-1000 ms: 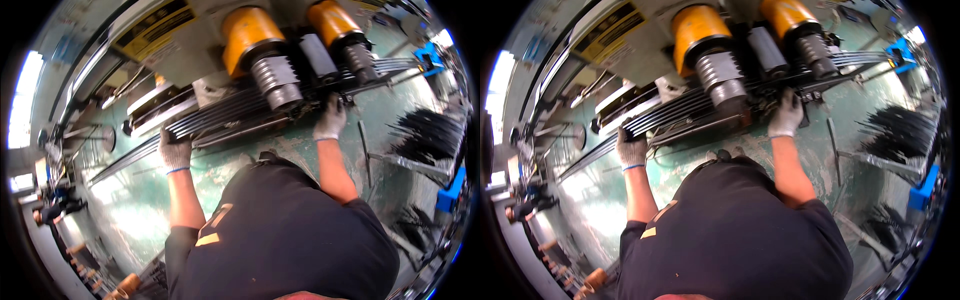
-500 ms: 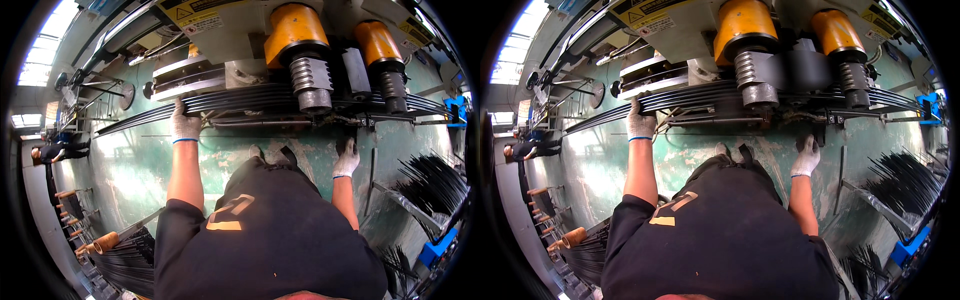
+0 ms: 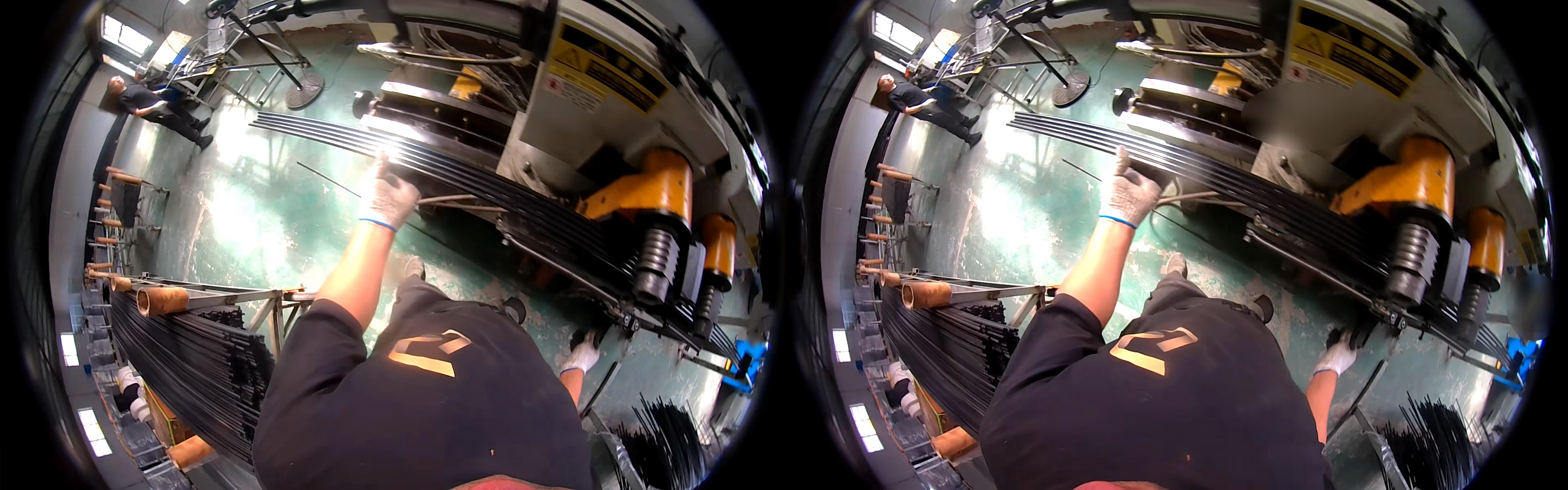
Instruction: The person repeatedly feeds long black metal rods into a bending machine, guides them through rollers, and removes the bent pieces. The bent rods are stacked on a nearby rack. The person wears gloves and uses both hands to handle the rods and operate the machine.
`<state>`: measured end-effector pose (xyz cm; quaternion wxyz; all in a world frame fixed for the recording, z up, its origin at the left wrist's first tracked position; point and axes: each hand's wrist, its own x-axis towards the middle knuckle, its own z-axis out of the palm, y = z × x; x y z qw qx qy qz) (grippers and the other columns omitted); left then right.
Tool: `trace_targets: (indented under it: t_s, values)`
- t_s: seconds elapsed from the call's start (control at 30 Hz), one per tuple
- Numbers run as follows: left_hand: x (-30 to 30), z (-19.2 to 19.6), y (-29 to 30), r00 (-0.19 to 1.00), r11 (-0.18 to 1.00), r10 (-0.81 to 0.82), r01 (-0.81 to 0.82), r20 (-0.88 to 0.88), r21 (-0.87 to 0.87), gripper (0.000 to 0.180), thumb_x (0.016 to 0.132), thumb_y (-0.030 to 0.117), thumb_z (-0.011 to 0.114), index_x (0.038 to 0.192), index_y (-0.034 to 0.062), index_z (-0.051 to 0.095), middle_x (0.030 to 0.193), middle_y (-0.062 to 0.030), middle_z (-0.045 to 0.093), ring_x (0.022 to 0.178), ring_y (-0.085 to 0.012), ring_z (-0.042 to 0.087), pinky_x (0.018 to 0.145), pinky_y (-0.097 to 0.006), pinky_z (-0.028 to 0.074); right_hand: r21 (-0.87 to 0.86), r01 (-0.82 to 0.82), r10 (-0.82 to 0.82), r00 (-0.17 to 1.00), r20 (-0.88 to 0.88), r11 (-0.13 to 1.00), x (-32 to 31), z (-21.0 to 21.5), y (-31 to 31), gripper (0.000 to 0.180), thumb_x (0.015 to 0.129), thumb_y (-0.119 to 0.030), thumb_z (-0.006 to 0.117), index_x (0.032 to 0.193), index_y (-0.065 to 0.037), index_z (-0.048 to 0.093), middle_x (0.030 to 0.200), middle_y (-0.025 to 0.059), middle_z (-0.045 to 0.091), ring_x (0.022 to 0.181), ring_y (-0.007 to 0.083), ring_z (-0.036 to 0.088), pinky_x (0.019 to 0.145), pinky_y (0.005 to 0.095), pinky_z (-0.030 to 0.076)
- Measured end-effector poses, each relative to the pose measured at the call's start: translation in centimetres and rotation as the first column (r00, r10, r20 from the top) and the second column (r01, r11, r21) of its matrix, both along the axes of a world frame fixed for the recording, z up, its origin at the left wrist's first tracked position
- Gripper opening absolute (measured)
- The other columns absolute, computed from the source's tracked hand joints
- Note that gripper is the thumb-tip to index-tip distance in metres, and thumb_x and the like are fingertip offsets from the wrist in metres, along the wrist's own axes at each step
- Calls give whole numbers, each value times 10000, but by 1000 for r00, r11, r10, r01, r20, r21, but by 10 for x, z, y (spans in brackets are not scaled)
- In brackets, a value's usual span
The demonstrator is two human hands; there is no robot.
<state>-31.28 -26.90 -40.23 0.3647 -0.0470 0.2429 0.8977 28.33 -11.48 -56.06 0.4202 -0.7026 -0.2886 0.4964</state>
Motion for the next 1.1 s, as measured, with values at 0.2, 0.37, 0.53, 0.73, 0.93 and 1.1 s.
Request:
trace_targets:
  t_s: [0.2, 0.37, 0.53, 0.73, 0.93, 1.1]
  values:
    - [-209, 16, -111, 978, 981, 183, -188, 98, 44, 657, 1039, 511, 549, 1418, -19, 471, 1453, -239, 534, 1338, -462, 508, 1161, -652, 368, -162, -3, 34, 982, 187, 987, -41, -49, -69, 199, 999, -201, 709, 1057, -12, 690, 842, 49, 678, 608, 148, 605, 543, 288, 479]
    - [-347, 35, -178, 948, 905, 316, -314, -38, -286, 557, 1086, 515, 445, 1406, 63, 510, 1457, -202, 515, 1316, -432, 510, 1147, -646, 391, -253, -88, 182, 908, 378, 963, -93, -74, -145, 224, 1002, -179, 696, 1053, 38, 675, 874, 90, 715, 633, 186, 642, 579, 348, 524]
    - [-424, 25, -207, 934, 866, 338, -358, -120, -348, 632, 1071, 520, 496, 1523, 99, 363, 1448, -182, 528, 1295, -389, 537, 1090, -595, 455, -371, -293, 444, 781, 439, 881, -151, -33, -183, 336, 969, -187, 742, 1129, 101, 676, 1024, 164, 743, 911, 247, 694, 823, 366, 546]
    - [-415, 25, -199, 965, 935, 207, -243, -160, -256, 333, 1075, 368, 557, 1302, 125, 559, 1251, -156, 640, 1148, -341, 630, 1018, -566, 513, -290, -362, 461, 751, 472, 886, -168, -26, -163, 282, 973, -186, 719, 1018, 93, 703, 968, 146, 754, 842, 229, 694, 799, 377, 543]
    - [-410, 24, -213, 948, 912, 2, -131, -317, -389, 354, 1084, 332, 544, 1380, 138, 560, 1188, -96, 649, 1083, -312, 661, 956, -532, 550, -197, -440, 480, 754, 448, 876, -168, -39, -141, 256, 999, -216, 692, 985, 39, 708, 818, 91, 730, 667, 185, 645, 623, 350, 517]
    - [-395, 29, -203, 948, 889, 68, -198, -310, -412, 300, 1080, 271, 546, 1344, 138, 595, 1164, -78, 678, 999, -283, 692, 858, -490, 596, -180, -449, 474, 726, 498, 875, -160, -56, -144, 243, 972, -206, 682, 955, 35, 712, 764, 93, 721, 652, 190, 633, 622, 348, 502]
